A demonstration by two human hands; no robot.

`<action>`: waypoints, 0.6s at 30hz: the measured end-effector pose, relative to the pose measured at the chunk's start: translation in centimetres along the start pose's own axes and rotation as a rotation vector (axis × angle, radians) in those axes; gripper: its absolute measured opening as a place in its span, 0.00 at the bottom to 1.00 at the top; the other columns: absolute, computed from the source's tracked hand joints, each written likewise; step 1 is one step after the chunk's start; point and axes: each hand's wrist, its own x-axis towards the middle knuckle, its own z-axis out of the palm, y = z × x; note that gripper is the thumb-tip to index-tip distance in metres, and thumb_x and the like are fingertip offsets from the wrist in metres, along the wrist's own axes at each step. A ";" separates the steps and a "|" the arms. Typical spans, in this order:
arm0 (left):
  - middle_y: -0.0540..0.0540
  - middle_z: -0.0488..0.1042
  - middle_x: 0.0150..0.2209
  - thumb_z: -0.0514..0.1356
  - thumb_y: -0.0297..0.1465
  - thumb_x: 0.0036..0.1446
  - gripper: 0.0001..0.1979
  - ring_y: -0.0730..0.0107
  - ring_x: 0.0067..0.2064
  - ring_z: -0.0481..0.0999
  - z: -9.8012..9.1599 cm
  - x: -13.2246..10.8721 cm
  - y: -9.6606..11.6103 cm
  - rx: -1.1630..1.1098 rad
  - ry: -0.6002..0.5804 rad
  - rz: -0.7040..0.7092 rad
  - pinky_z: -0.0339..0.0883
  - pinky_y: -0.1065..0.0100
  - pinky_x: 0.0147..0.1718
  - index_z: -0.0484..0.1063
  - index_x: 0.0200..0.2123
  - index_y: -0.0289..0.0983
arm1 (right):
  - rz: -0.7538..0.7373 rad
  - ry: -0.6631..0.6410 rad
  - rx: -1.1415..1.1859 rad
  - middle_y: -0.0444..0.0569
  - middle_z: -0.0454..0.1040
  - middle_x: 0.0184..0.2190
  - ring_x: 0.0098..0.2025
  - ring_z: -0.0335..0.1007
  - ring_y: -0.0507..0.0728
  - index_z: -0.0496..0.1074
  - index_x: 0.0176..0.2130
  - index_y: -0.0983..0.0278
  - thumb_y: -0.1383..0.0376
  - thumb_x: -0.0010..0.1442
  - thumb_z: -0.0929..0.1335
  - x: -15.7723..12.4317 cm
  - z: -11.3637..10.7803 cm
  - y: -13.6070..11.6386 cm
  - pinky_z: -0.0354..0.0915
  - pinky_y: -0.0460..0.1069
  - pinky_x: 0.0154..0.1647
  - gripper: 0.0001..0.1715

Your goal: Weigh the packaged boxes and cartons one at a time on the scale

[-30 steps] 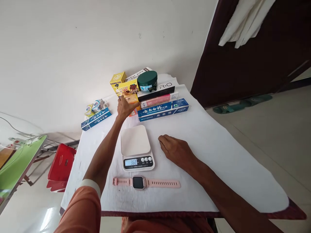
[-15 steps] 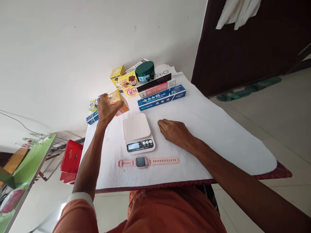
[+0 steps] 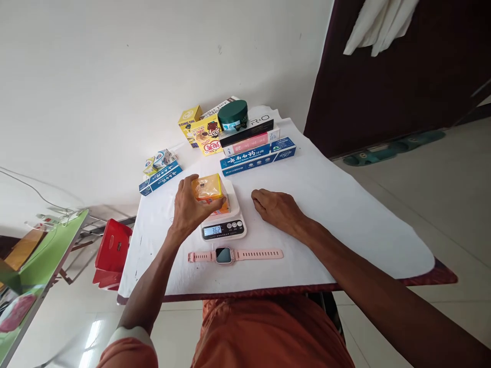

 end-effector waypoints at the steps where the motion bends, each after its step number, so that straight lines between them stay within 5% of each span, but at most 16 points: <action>1: 0.38 0.75 0.56 0.77 0.45 0.43 0.40 0.46 0.59 0.77 0.1 0.0 -0.1 0.006 -0.001 0.000 0.74 0.49 0.56 0.70 0.58 0.43 | -0.001 0.002 0.006 0.53 0.81 0.40 0.35 0.75 0.56 0.75 0.45 0.66 0.70 0.73 0.59 0.0 0.0 0.0 0.49 0.50 0.29 0.16; 8: 0.34 0.67 0.66 0.77 0.54 0.43 0.54 0.42 0.65 0.71 -1.6 -0.3 -1.2 -0.017 -0.071 0.049 0.70 0.45 0.61 0.60 0.69 0.44 | 0.002 0.029 0.024 0.53 0.81 0.39 0.34 0.74 0.56 0.75 0.44 0.65 0.70 0.72 0.60 0.0 0.4 0.1 0.49 0.49 0.30 0.15; 13: 0.35 0.67 0.66 0.76 0.55 0.47 0.54 0.44 0.66 0.71 -3.7 -0.4 -2.0 -0.052 -0.068 0.139 0.68 0.45 0.63 0.58 0.71 0.47 | -0.005 0.070 0.044 0.51 0.81 0.38 0.32 0.73 0.55 0.74 0.43 0.64 0.69 0.72 0.60 0.0 0.9 0.4 0.50 0.49 0.29 0.14; 18: 0.34 0.66 0.68 0.75 0.55 0.48 0.53 0.40 0.71 0.65 -2.9 0.3 -2.6 -0.032 -0.199 0.204 0.61 0.40 0.67 0.59 0.71 0.47 | -0.026 0.099 0.039 0.50 0.81 0.36 0.30 0.71 0.54 0.75 0.41 0.64 0.68 0.72 0.59 0.0 1.3 0.6 0.50 0.48 0.29 0.16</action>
